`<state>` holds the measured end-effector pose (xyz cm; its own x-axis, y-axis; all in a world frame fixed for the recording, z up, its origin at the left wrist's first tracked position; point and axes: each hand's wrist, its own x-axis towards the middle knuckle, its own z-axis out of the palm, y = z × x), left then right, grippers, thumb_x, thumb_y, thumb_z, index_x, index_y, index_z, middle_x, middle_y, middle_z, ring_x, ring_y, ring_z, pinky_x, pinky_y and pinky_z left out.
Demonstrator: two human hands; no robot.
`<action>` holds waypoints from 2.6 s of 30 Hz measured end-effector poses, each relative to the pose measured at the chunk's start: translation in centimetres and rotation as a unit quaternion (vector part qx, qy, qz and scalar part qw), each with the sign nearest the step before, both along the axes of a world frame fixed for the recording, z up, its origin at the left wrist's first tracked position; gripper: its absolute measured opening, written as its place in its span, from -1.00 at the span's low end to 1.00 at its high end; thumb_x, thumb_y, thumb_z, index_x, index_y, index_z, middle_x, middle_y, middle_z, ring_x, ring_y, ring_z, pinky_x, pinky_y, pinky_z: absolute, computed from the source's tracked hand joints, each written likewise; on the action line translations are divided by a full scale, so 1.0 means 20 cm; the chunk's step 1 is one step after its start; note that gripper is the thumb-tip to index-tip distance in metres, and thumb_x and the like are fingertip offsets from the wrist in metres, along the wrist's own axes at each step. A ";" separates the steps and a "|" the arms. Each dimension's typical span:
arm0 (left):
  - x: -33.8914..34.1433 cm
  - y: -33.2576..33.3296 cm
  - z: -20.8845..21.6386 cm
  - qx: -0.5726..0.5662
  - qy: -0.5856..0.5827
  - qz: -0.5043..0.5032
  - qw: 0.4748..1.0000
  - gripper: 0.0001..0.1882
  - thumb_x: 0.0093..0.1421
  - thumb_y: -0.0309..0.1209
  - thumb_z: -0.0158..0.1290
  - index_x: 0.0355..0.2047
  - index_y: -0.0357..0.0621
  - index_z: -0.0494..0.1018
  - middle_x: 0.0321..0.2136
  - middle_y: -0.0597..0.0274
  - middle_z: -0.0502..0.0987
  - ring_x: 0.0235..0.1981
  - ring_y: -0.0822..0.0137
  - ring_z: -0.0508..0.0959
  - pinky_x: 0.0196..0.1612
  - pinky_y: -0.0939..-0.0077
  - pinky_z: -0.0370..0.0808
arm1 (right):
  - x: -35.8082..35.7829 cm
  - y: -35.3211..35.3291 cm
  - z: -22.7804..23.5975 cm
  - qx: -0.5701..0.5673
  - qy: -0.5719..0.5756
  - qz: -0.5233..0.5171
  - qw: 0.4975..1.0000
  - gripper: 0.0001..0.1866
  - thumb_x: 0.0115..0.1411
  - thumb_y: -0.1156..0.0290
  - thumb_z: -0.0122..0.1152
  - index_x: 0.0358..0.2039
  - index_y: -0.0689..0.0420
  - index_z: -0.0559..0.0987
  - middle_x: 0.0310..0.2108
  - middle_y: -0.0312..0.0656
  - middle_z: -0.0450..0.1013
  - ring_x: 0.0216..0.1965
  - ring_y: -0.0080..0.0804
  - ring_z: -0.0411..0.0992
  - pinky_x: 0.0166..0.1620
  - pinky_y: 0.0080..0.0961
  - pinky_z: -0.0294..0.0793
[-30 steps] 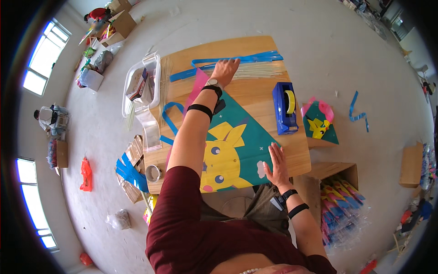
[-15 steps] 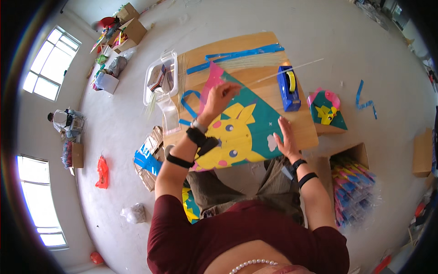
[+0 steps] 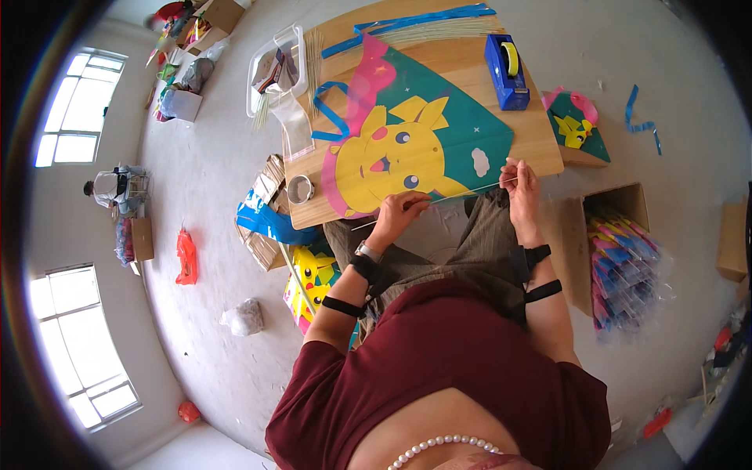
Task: Assemble and tape together paper components to form a kite.
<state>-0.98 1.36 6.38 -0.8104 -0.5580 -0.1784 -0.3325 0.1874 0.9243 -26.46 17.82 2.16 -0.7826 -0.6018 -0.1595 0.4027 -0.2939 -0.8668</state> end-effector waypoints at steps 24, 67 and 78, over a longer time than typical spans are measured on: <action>-0.45 -0.23 -0.17 -0.225 0.037 0.087 0.970 -0.91 0.18 -0.48 0.26 -0.32 -0.22 0.64 -0.42 0.10 0.59 -0.50 0.25 0.59 -0.37 0.42 0.52 | -0.25 -0.16 -0.20 0.342 0.565 -0.094 0.745 -0.79 0.38 0.43 0.09 0.00 0.12 0.45 -0.19 0.00 0.45 -0.11 0.04 0.43 -0.06 -0.08 0.39; -0.52 -0.31 -0.17 -0.272 -0.020 0.059 0.960 -0.87 0.21 -0.38 0.25 -0.32 -0.18 0.62 -0.38 0.13 0.57 -0.45 0.19 0.61 -0.35 0.35 0.51 | -0.25 -0.18 -0.23 0.417 0.610 -0.051 0.671 -0.51 0.23 0.52 0.21 0.18 -0.11 0.57 -0.19 -0.17 0.38 -0.12 -0.12 0.42 -0.07 -0.21 0.47; -0.51 -0.31 -0.21 -0.306 -0.027 0.063 0.950 -0.91 0.19 -0.39 0.24 -0.35 -0.12 0.59 -0.33 0.16 0.54 -0.29 0.04 0.59 -0.26 0.18 0.51 | -0.25 -0.18 -0.24 0.419 0.614 -0.054 0.666 -0.52 0.26 0.48 0.18 0.20 -0.14 0.55 -0.16 -0.19 0.40 -0.09 -0.11 0.42 -0.03 -0.19 0.46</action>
<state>-11.22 -4.88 2.14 -0.7289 -0.6629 0.1710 -0.4319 0.6391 0.6364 -31.47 14.26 -2.60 -0.6641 -0.6338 0.3966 -0.7464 0.5312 -0.4009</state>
